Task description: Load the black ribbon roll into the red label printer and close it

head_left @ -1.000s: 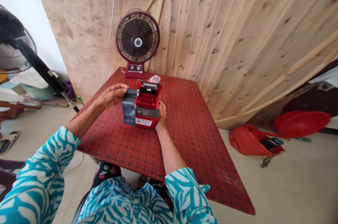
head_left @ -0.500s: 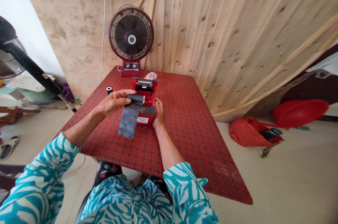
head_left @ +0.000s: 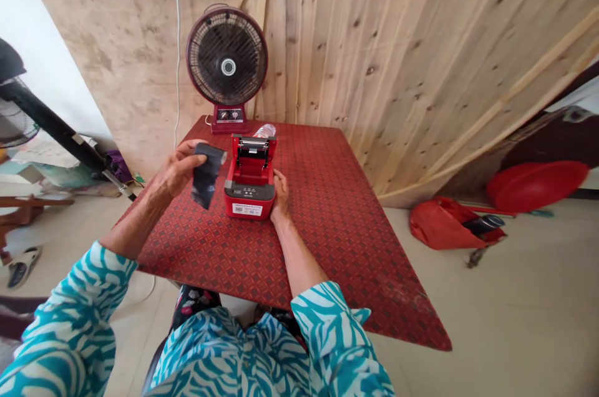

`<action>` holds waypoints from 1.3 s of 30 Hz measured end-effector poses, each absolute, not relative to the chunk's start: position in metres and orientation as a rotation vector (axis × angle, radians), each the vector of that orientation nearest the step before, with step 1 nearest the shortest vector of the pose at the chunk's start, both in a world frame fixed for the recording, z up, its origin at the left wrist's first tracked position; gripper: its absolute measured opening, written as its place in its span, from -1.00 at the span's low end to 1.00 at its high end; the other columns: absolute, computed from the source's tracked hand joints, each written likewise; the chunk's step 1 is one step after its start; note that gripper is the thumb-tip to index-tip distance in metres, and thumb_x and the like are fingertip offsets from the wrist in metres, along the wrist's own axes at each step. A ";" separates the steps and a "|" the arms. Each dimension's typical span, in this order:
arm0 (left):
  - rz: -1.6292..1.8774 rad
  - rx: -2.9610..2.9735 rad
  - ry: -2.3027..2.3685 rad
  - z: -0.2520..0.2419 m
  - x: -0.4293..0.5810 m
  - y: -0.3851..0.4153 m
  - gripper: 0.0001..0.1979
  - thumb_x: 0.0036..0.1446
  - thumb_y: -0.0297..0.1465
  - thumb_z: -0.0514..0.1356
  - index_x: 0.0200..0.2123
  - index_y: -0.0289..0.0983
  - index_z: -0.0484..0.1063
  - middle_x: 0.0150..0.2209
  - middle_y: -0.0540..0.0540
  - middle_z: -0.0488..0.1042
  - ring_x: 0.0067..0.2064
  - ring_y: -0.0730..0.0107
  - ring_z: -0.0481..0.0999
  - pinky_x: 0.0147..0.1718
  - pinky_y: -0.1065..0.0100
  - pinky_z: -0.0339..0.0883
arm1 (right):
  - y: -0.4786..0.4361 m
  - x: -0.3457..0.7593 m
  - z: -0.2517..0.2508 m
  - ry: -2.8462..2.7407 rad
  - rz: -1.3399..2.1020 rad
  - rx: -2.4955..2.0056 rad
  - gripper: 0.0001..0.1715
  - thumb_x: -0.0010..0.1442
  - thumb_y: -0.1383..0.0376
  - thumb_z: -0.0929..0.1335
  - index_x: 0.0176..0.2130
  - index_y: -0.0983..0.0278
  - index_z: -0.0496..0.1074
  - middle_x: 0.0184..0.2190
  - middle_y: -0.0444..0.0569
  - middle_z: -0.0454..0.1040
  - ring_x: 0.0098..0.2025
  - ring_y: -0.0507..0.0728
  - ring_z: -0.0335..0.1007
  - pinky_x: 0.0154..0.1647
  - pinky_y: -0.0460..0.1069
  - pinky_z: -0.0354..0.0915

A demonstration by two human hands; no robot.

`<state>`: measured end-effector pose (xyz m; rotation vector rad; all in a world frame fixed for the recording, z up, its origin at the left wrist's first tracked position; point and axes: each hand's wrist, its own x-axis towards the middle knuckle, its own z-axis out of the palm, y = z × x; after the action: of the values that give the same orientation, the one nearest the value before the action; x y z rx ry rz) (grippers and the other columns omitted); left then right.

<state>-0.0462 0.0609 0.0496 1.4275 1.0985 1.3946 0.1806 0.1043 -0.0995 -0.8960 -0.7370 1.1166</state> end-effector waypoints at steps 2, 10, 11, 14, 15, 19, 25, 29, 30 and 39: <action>1.437 1.553 1.220 0.057 -0.059 0.064 -0.55 -0.08 -0.20 0.32 -0.11 -0.24 0.42 -0.25 -0.05 0.55 -0.25 0.30 0.57 -0.22 0.29 0.49 | 0.105 0.180 -0.100 -0.732 1.113 -0.886 -0.43 0.05 -0.06 0.36 -0.04 0.20 0.44 -0.10 -0.05 0.54 -0.10 0.11 0.42 0.00 0.08 0.34; 0.288 2.915 1.424 0.080 -0.025 0.070 -0.63 0.20 -0.37 0.15 0.07 -0.22 0.45 -0.09 -0.18 0.51 -0.06 0.16 0.55 -0.08 0.24 0.43 | 0.108 0.179 -0.101 -0.772 1.092 -0.870 -0.47 0.11 -0.04 0.33 -0.03 0.19 0.45 -0.04 -0.03 0.52 0.04 0.15 0.40 0.14 0.11 0.29; 0.114 2.992 1.412 0.082 -0.012 0.071 -0.62 0.24 -0.38 0.11 0.12 -0.22 0.43 -0.05 -0.21 0.50 -0.06 0.14 0.55 -0.12 0.23 0.43 | 0.108 0.179 -0.101 -0.781 1.085 -0.875 -0.48 0.12 -0.04 0.32 -0.03 0.18 0.45 -0.03 -0.04 0.51 0.06 0.15 0.39 0.14 0.11 0.30; -0.283 3.074 1.449 0.087 0.024 0.075 -0.60 0.26 -0.44 0.09 0.16 -0.26 0.40 -0.01 -0.26 0.50 -0.10 0.08 0.58 -0.23 0.22 0.42 | 0.110 0.179 -0.104 -0.805 1.061 -0.897 -0.52 0.15 -0.02 0.32 -0.03 0.15 0.47 -0.02 -0.07 0.51 0.11 0.14 0.36 0.15 0.10 0.30; -0.367 3.081 1.464 0.088 0.034 0.078 -0.61 0.25 -0.47 0.10 0.13 -0.28 0.42 -0.02 -0.27 0.52 -0.11 0.06 0.59 -0.24 0.22 0.41 | 0.111 0.179 -0.105 -0.809 1.056 -0.900 -0.53 0.15 -0.02 0.33 -0.03 0.14 0.47 -0.02 -0.07 0.52 0.11 0.14 0.36 0.15 0.10 0.31; -0.537 3.100 1.452 0.089 0.067 0.093 -0.75 0.18 -0.56 0.14 -0.13 -0.35 0.57 -0.22 -0.32 0.59 -0.16 0.03 0.60 -0.23 0.21 0.38 | 0.115 0.178 -0.107 -0.808 1.054 -0.879 -0.54 0.16 -0.02 0.33 -0.03 0.13 0.48 -0.07 -0.09 0.53 0.09 0.14 0.36 0.14 0.09 0.31; -0.636 3.114 1.394 0.072 0.100 0.110 -0.88 0.16 -0.48 0.23 -0.32 -0.33 0.60 -0.33 -0.33 0.60 -0.19 0.03 0.61 -0.24 0.24 0.33 | 0.115 0.175 -0.100 -0.800 1.047 -0.849 -0.58 0.16 0.01 0.32 -0.08 0.17 0.50 -0.07 -0.08 0.53 0.07 0.13 0.35 0.20 0.09 0.26; -0.748 3.070 1.427 0.068 0.114 0.114 -0.90 0.12 -0.49 0.26 -0.32 -0.34 0.60 -0.29 -0.36 0.61 -0.17 0.00 0.62 -0.21 0.22 0.33 | 0.114 0.173 -0.095 -0.776 1.052 -0.852 -0.59 0.16 0.03 0.32 -0.10 0.18 0.51 -0.07 -0.07 0.51 0.08 0.14 0.34 0.25 0.12 0.21; -0.782 3.060 1.436 0.069 0.115 0.115 -0.90 0.10 -0.50 0.27 -0.31 -0.34 0.60 -0.28 -0.35 0.61 -0.16 -0.01 0.61 -0.21 0.22 0.33 | 0.113 0.173 -0.094 -0.777 1.051 -0.853 -0.60 0.16 0.04 0.31 -0.10 0.18 0.51 -0.07 -0.07 0.51 0.08 0.14 0.34 0.25 0.12 0.20; -0.810 3.061 1.392 0.080 0.100 0.114 -0.73 0.08 -0.46 0.26 -0.10 -0.27 0.55 -0.22 -0.26 0.61 -0.08 0.05 0.60 -0.13 0.24 0.34 | 0.113 0.175 -0.093 -0.798 1.027 -0.872 -0.58 0.15 0.06 0.30 -0.08 0.18 0.51 -0.06 -0.05 0.49 0.08 0.15 0.34 0.24 0.13 0.20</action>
<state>0.1002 0.1141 0.0801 3.0612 1.3922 -0.8102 0.1751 0.1128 -0.0934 -0.8720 -0.7981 1.0268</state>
